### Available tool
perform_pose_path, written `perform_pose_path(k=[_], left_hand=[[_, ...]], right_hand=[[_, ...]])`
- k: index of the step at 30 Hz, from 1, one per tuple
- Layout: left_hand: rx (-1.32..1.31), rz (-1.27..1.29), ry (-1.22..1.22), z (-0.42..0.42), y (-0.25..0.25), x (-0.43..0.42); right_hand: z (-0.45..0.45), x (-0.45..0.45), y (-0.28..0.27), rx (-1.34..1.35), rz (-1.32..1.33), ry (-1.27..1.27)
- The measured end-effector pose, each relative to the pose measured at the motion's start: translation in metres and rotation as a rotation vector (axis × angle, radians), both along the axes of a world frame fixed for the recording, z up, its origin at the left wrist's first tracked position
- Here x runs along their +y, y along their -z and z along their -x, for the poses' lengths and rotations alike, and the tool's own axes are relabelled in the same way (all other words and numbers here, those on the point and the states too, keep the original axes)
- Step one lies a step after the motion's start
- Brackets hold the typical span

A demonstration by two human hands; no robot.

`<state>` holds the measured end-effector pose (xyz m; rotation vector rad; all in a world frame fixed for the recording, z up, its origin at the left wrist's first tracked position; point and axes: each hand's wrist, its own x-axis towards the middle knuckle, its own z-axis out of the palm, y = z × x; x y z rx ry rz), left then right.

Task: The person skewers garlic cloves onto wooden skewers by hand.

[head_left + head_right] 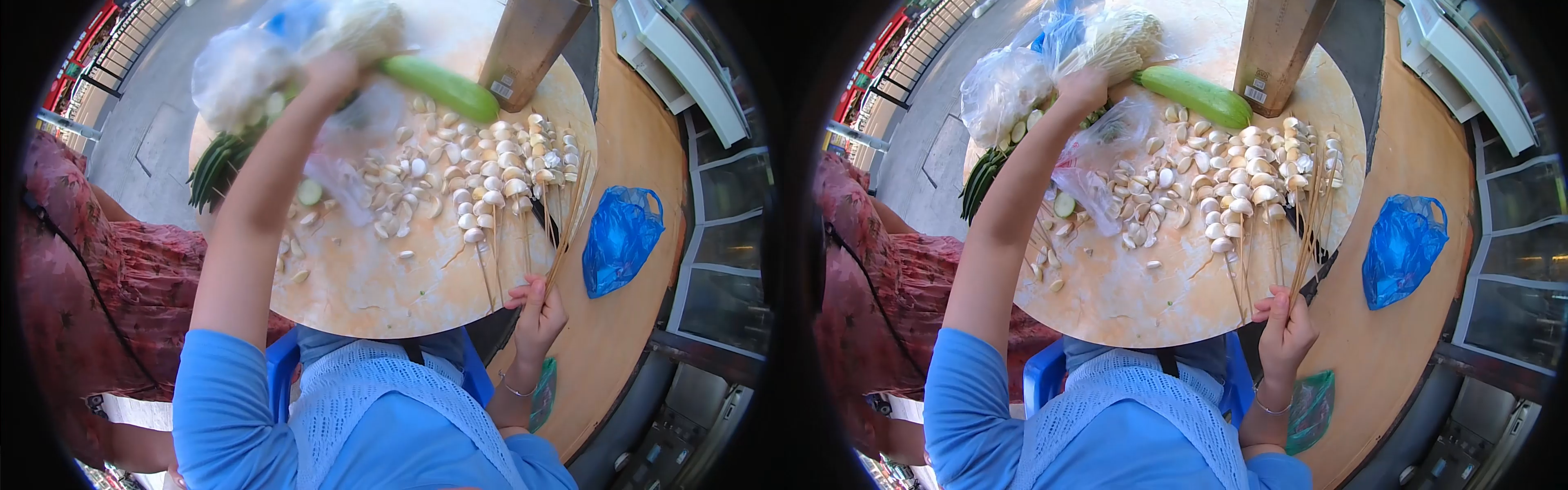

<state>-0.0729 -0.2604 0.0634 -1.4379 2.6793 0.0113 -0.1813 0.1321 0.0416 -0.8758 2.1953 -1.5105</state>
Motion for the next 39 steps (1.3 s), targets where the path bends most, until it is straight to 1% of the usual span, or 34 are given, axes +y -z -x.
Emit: perform_pose_path(k=[2, 4, 6, 7, 9, 10, 11, 12, 13, 14, 16, 17, 18, 20, 21, 24, 25, 27, 29, 30, 32, 33, 35, 36, 38, 39], left_hand=[[0.024, 0.028, 0.043, -0.002, 0.020, -0.011], [0.047, 0.061, 0.089, -0.004, 0.027, -0.017], [0.208, 0.180, 0.054, -0.003, 0.031, -0.019], [0.391, 0.276, 0.146, -0.003, 0.030, -0.010], [0.595, 0.179, 0.437, 0.010, 0.038, 0.022], [0.562, 0.029, 0.540, 0.021, 0.042, 0.043], [0.626, 0.068, 0.706, 0.028, 0.050, 0.060], [0.590, -0.021, 0.785, 0.036, 0.051, 0.073], [0.610, -0.068, 0.830, 0.045, 0.060, 0.080], [0.614, -0.072, 0.824, 0.051, 0.068, 0.086], [0.683, 0.081, 0.839, 0.059, 0.080, 0.088], [0.638, 0.100, 0.858, 0.059, 0.087, 0.084], [0.633, 0.087, 0.851, 0.054, 0.088, 0.083], [0.597, -0.081, 0.739, 0.037, 0.089, 0.080], [0.561, -0.118, 0.717, 0.026, 0.087, 0.075], [0.618, -0.176, 0.659, -0.010, 0.087, 0.079], [0.563, -0.183, 0.646, -0.020, 0.081, 0.087], [0.576, -0.205, 0.640, -0.036, 0.068, 0.109], [0.586, -0.231, 0.604, -0.050, 0.065, 0.130], [0.591, -0.226, 0.605, -0.055, 0.065, 0.137], [0.645, -0.049, 0.602, -0.061, 0.066, 0.145], [0.675, -0.049, 0.595, -0.062, 0.069, 0.146], [0.646, -0.046, 0.589, -0.061, 0.070, 0.146], [0.612, -0.049, 0.580, -0.061, 0.070, 0.147], [0.598, -0.034, 0.566, -0.058, 0.071, 0.147], [0.579, -0.025, 0.558, -0.056, 0.071, 0.146]], right_hand=[[0.001, -0.003, 0.005, -0.019, -0.002, 0.024], [0.000, -0.002, 0.005, -0.015, 0.008, 0.027], [0.000, -0.001, 0.005, -0.013, 0.013, 0.027], [0.000, 0.000, 0.001, -0.016, 0.012, 0.021], [-0.002, -0.002, 0.002, -0.022, -0.001, 0.023], [-0.001, -0.004, 0.008, -0.023, -0.011, 0.008], [-0.001, -0.006, 0.009, -0.024, -0.023, -0.011], [-0.002, -0.008, 0.008, -0.022, -0.028, -0.012], [-0.005, -0.009, 0.006, -0.024, -0.025, -0.013], [-0.007, -0.008, 0.004, -0.027, -0.022, -0.016], [-0.011, -0.006, 0.004, -0.026, -0.019, -0.017], [-0.013, -0.006, 0.005, -0.029, -0.007, -0.013], [-0.015, -0.006, 0.006, -0.038, -0.018, -0.016], [-0.018, -0.003, 0.009, -0.046, -0.009, -0.020], [-0.021, -0.003, 0.009, -0.052, -0.009, -0.028], [-0.026, -0.005, 0.012, -0.061, -0.032, -0.051], [-0.028, -0.006, 0.014, -0.080, -0.028, -0.055], [-0.030, -0.007, 0.013, -0.094, -0.022, -0.062], [-0.033, -0.008, 0.006, -0.087, -0.094, -0.136], [-0.033, -0.007, 0.006, -0.080, -0.092, -0.136], [-0.036, -0.006, 0.007, -0.064, -0.015, -0.196], [-0.038, -0.006, 0.006, -0.058, -0.010, -0.197], [-0.046, -0.007, 0.004, -0.297, 0.124, -0.222], [-0.051, -0.006, 0.000, -0.289, 0.128, -0.229], [-0.060, -0.004, -0.009, -0.486, 0.116, -0.272], [-0.062, -0.002, -0.009, -0.478, 0.125, -0.284]])
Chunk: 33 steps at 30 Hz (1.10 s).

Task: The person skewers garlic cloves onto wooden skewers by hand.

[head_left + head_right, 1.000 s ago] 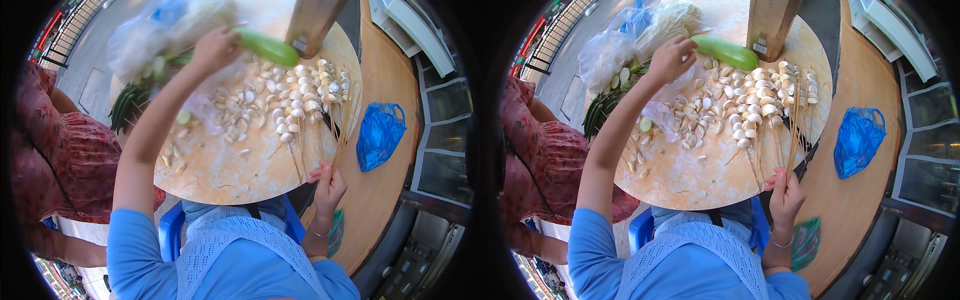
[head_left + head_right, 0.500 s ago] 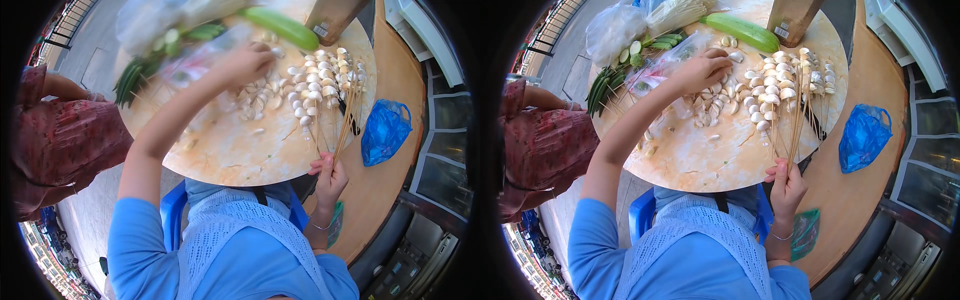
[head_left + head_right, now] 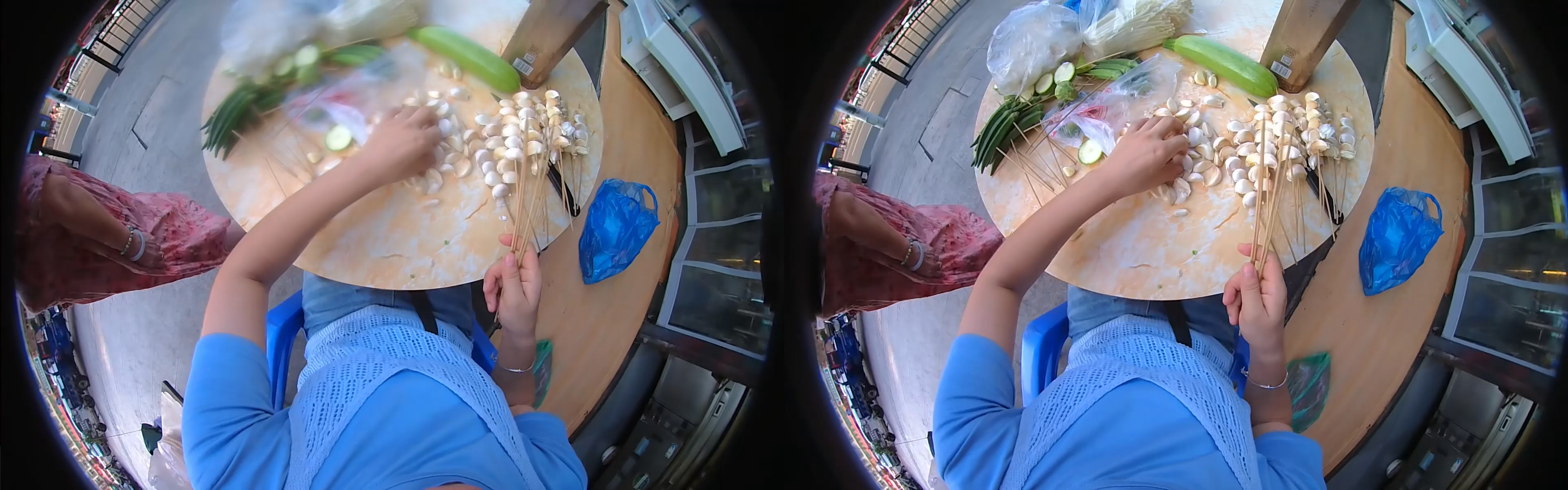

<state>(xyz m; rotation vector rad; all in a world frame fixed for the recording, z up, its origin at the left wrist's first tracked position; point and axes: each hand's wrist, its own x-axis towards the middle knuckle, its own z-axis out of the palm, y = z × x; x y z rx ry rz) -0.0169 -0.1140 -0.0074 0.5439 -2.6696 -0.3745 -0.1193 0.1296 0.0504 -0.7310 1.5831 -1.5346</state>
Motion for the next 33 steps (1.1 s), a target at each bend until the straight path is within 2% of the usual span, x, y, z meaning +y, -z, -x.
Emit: perform_pose_path(k=[2, 3, 6, 9, 12, 16, 19, 22, 23, 25, 26, 27, 29, 33], left_hand=[[0.011, 0.045, 0.002, 0.004, 0.003, -0.002], [0.016, 0.078, 0.013, 0.005, 0.005, -0.001], [0.028, 0.100, 0.032, 0.008, 0.006, 0.003], [0.095, 0.162, 0.054, 0.010, 0.006, 0.005], [0.171, 0.115, 0.184, 0.007, 0.005, 0.007], [0.166, -0.001, 0.163, 0.007, 0.006, 0.007], [0.304, -0.024, 0.183, 0.005, 0.002, 0.008], [0.517, -0.750, -0.114, -0.013, -0.012, 0.012], [0.515, -0.741, -0.131, -0.018, -0.016, 0.012], [0.809, -1.631, -0.286, -0.032, -0.021, 0.013], [0.906, -1.757, -0.302, -0.040, -0.021, 0.013], [0.916, -1.750, -0.324, -0.047, -0.019, 0.013], [1.052, -1.922, -0.298, -0.055, -0.015, 0.014], [1.114, -1.925, -0.319, -0.059, -0.016, 0.014]], right_hand=[[-0.006, 0.006, 0.006, -0.210, -0.020, -0.087], [-0.008, 0.008, 0.008, -0.203, -0.012, -0.089], [-0.015, 0.010, 0.009, -0.411, -0.039, -0.126], [-0.018, 0.013, 0.009, -0.445, -0.023, -0.125], [-0.019, 0.013, 0.006, -0.431, -0.047, -0.112], [-0.020, 0.006, 0.008, -0.448, -0.053, -0.071], [-0.019, -0.003, 0.011, -0.381, -0.095, -0.061], [-0.018, -0.014, 0.003, -0.311, -0.128, -0.094], [-0.019, -0.018, 0.002, -0.279, -0.137, -0.105], [-0.022, -0.028, 0.001, -0.283, -0.134, -0.133], [-0.024, -0.033, 0.000, -0.270, -0.138, -0.150], [-0.025, -0.038, -0.001, -0.255, -0.142, -0.165], [-0.026, -0.047, -0.001, -0.281, -0.166, -0.206], [-0.025, -0.062, 0.005, -0.411, -0.191, -0.254]])
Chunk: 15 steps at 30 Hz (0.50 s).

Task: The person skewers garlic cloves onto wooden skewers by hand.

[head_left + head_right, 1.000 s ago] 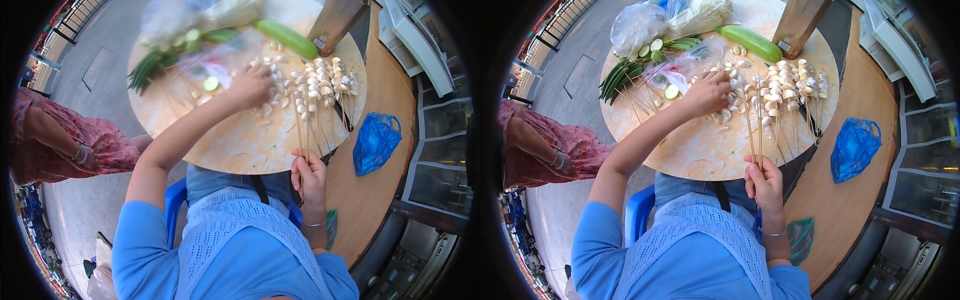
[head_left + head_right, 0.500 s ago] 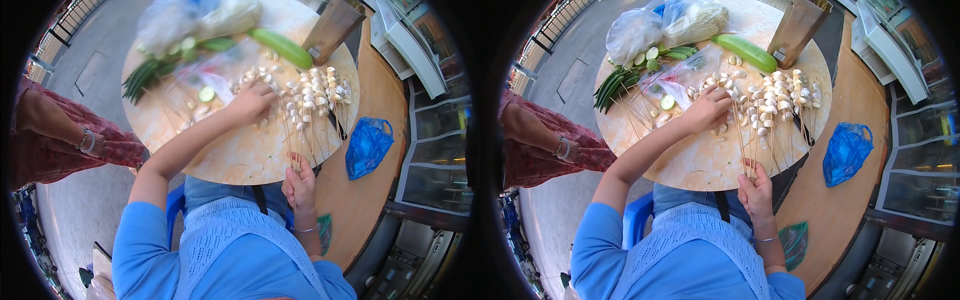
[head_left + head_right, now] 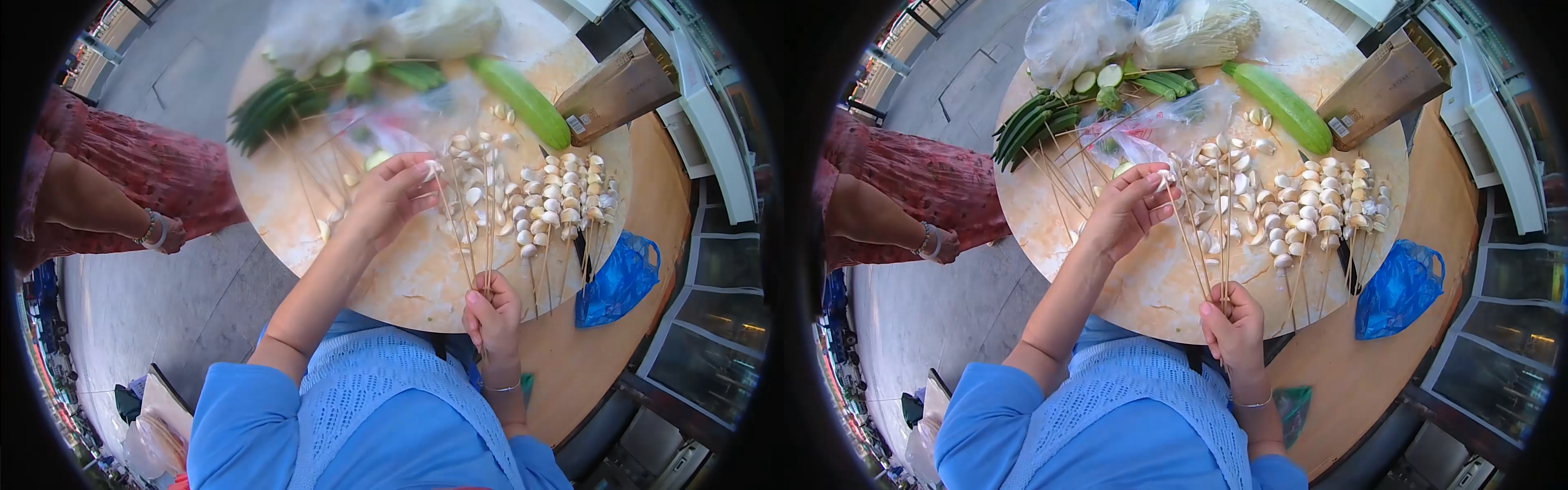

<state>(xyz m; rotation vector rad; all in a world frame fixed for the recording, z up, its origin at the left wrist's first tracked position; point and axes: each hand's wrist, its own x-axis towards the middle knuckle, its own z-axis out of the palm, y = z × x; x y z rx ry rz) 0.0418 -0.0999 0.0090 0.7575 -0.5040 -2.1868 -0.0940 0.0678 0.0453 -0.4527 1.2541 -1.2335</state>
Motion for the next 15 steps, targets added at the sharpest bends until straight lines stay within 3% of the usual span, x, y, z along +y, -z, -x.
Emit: perform_pose_path(k=[7, 11, 15], left_hand=[[0.163, -0.053, -0.079, 0.003, -0.002, -0.001], [0.124, -0.023, -0.116, 0.003, 0.003, -0.004], [0.048, -0.030, -0.171, -0.001, 0.002, -0.005]], right_hand=[[-0.003, -0.012, 0.002, -0.142, -0.034, 0.012], [-0.004, -0.015, 0.003, -0.152, -0.042, 0.017], [-0.005, -0.011, 0.000, 0.044, -0.037, -0.034]])
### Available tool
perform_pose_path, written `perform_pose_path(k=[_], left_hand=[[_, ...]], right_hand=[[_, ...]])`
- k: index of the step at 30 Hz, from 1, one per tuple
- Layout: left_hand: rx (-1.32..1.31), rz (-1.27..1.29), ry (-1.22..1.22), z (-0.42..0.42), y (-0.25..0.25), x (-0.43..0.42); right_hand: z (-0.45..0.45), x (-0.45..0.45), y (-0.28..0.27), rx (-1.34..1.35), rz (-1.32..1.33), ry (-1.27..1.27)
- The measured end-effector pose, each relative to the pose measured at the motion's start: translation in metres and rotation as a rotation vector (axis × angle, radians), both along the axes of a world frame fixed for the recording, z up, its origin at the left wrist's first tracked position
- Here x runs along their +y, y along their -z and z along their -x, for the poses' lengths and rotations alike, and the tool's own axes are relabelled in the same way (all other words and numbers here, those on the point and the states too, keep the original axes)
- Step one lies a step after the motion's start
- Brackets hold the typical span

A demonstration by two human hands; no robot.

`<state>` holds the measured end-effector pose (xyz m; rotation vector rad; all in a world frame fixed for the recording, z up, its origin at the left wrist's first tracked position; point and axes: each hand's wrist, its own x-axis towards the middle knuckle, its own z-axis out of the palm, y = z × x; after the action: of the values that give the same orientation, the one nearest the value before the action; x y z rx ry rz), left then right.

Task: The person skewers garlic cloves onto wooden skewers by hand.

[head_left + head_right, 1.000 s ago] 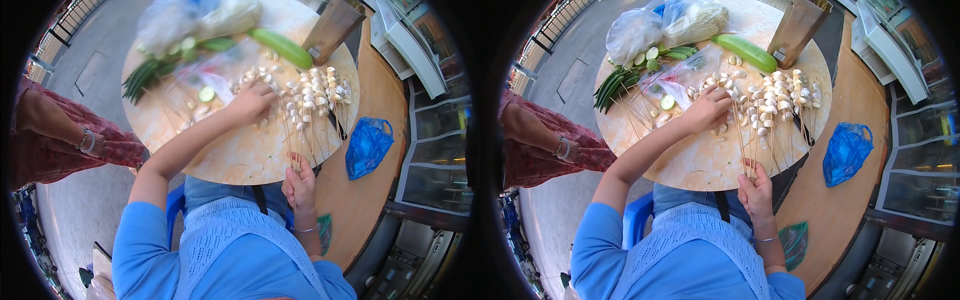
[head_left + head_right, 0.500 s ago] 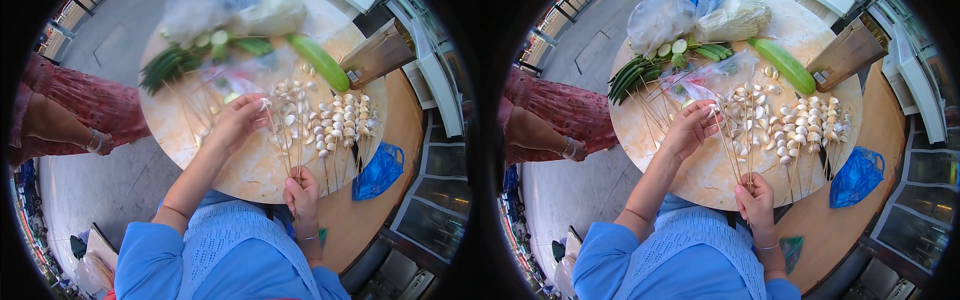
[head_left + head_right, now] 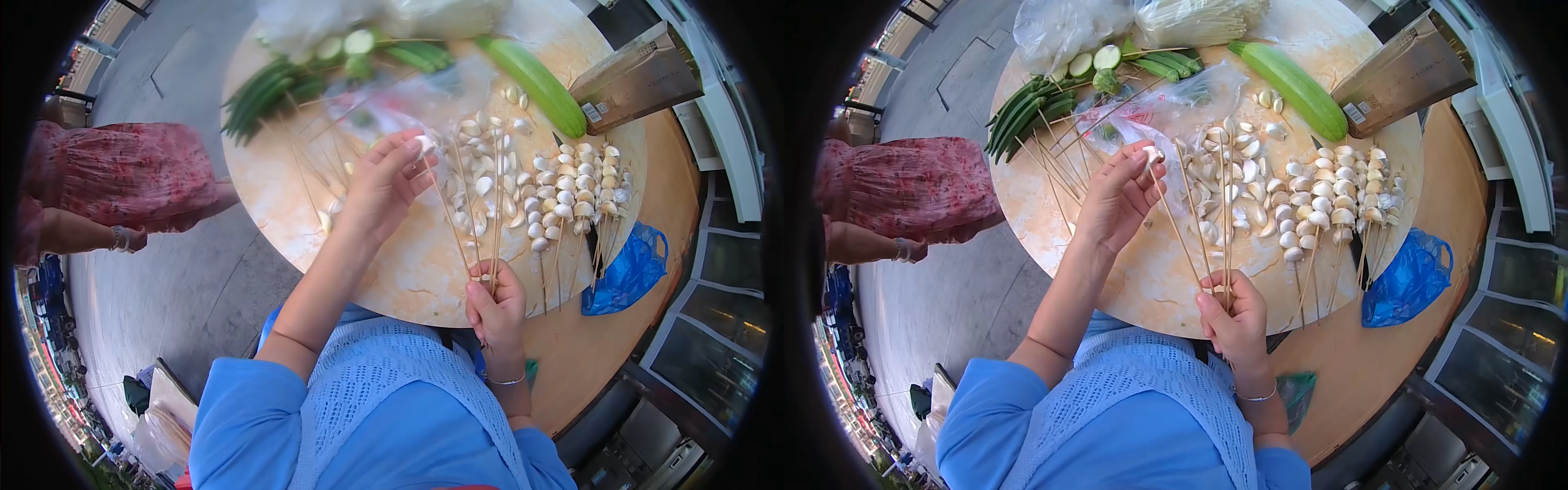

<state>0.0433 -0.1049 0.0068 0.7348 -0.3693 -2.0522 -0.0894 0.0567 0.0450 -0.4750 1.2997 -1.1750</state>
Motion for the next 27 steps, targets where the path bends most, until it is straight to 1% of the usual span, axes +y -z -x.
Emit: perform_pose_path(k=[1, 3, 5, 14, 18, 21, 23, 27], left_hand=[[-0.002, -0.002, 0.004, 0.000, -0.001, 0.000], [-0.020, -0.010, 0.003, -0.001, -0.004, 0.000], [-0.033, 0.002, -0.008, -0.001, -0.002, 0.000], [-0.087, -0.023, -0.055, -0.001, 0.001, 0.000], [-0.066, -0.009, -0.047, -0.002, 0.002, 0.000], [-0.102, 0.019, -0.040, -0.002, 0.000, 0.000], [-0.224, 0.110, -0.036, -0.003, -0.001, 0.000], [-0.310, 0.213, -0.044, -0.004, 0.001, 0.001]], right_hand=[[0.001, 0.001, -0.001, 0.052, -0.010, -0.019], [0.000, -0.001, -0.006, 0.067, -0.015, -0.040], [-0.003, -0.002, -0.009, 0.109, 0.022, -0.012], [-0.003, -0.002, -0.010, 0.127, 0.000, -0.027], [-0.002, -0.002, -0.009, 0.132, 0.009, -0.040], [-0.002, 0.000, -0.010, 0.163, -0.009, -0.041], [-0.001, 0.002, -0.010, 0.230, -0.012, -0.042], [-0.002, 0.005, -0.015, 0.309, -0.023, -0.023]])
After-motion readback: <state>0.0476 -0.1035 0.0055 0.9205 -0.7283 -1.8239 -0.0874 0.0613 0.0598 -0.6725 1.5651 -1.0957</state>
